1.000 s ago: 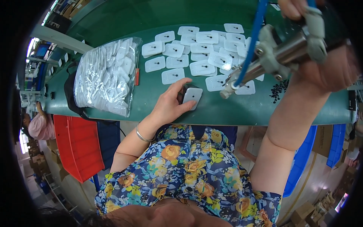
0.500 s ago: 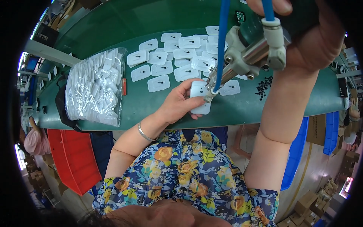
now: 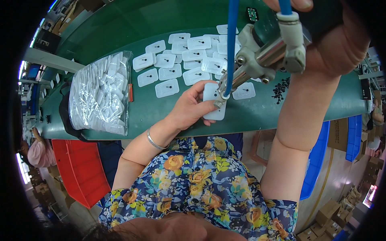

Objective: The person assembles small electronic components by attaching white plastic covers to green PCBs and securing them with small screws using a pneumatic screwdriver.

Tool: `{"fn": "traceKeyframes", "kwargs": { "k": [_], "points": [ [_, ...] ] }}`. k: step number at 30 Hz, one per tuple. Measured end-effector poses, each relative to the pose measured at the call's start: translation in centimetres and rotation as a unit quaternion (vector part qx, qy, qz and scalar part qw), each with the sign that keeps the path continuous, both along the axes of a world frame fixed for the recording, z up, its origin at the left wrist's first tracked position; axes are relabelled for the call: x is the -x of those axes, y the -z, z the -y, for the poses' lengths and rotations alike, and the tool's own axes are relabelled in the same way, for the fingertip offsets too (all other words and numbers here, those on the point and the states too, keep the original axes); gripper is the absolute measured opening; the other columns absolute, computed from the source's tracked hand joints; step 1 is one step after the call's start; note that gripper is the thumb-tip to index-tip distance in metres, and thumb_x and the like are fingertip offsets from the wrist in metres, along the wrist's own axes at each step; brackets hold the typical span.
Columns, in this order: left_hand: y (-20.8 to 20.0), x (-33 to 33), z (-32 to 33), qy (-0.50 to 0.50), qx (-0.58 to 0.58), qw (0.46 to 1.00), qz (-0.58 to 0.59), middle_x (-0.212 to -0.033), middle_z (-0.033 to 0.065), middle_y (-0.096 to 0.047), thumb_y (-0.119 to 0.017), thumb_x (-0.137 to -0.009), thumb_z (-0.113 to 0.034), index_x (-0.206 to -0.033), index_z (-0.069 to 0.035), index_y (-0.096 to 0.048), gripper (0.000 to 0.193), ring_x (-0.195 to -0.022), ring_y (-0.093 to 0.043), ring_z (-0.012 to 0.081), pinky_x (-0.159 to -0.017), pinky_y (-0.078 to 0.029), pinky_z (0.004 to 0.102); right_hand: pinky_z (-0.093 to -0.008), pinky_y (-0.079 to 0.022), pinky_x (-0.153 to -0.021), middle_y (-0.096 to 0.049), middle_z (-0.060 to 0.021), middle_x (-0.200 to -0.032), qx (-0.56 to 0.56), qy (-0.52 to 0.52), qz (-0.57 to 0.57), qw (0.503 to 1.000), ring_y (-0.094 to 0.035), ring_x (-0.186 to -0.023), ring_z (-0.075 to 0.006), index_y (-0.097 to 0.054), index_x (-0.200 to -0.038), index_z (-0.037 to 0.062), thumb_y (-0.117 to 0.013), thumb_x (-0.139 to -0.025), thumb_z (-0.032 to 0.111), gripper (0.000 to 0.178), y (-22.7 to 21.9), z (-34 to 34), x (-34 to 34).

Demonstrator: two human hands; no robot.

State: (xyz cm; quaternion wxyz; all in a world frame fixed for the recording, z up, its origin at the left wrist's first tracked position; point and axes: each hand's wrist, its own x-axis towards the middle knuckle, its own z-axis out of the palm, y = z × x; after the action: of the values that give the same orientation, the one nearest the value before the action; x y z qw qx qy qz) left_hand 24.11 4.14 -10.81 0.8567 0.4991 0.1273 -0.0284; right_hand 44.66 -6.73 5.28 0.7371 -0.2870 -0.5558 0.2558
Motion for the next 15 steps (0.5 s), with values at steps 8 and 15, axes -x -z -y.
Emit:
{"fn": "traceKeyframes", "kwargs": {
  "k": [8, 15],
  "points": [
    [-0.4, 0.1, -0.1, -0.003, -0.003, 1.000, -0.001, -0.087, 0.0057, -0.059, -0.058, -0.080, -0.008, -0.120, -0.008, -0.043, 0.042, -0.059, -0.059, 0.0105, -0.044, -0.048, 0.0204, -0.0223, -0.037, -0.060, -0.045, -0.0012, -0.077, 0.004, -0.030, -0.033, 0.999, -0.042, -0.063, -0.0096, -0.044, -0.106, 0.0016, -0.059, -0.079, 0.030, 0.042, 0.2, -0.5, 0.8],
    [-0.4, -0.1, -0.4, 0.000, -0.005, 1.000, -0.011, -0.087, 0.0055, -0.059, -0.057, -0.082, -0.008, -0.119, -0.007, -0.044, 0.039, -0.060, -0.059, 0.0102, -0.044, -0.048, 0.0198, -0.0227, -0.037, -0.064, -0.044, -0.0012, -0.079, 0.005, -0.056, -0.059, 0.997, -0.042, -0.066, -0.0099, -0.043, -0.106, 0.0001, -0.060, -0.079, 0.027, 0.042, 0.4, -2.5, 4.4]
  ]
}}
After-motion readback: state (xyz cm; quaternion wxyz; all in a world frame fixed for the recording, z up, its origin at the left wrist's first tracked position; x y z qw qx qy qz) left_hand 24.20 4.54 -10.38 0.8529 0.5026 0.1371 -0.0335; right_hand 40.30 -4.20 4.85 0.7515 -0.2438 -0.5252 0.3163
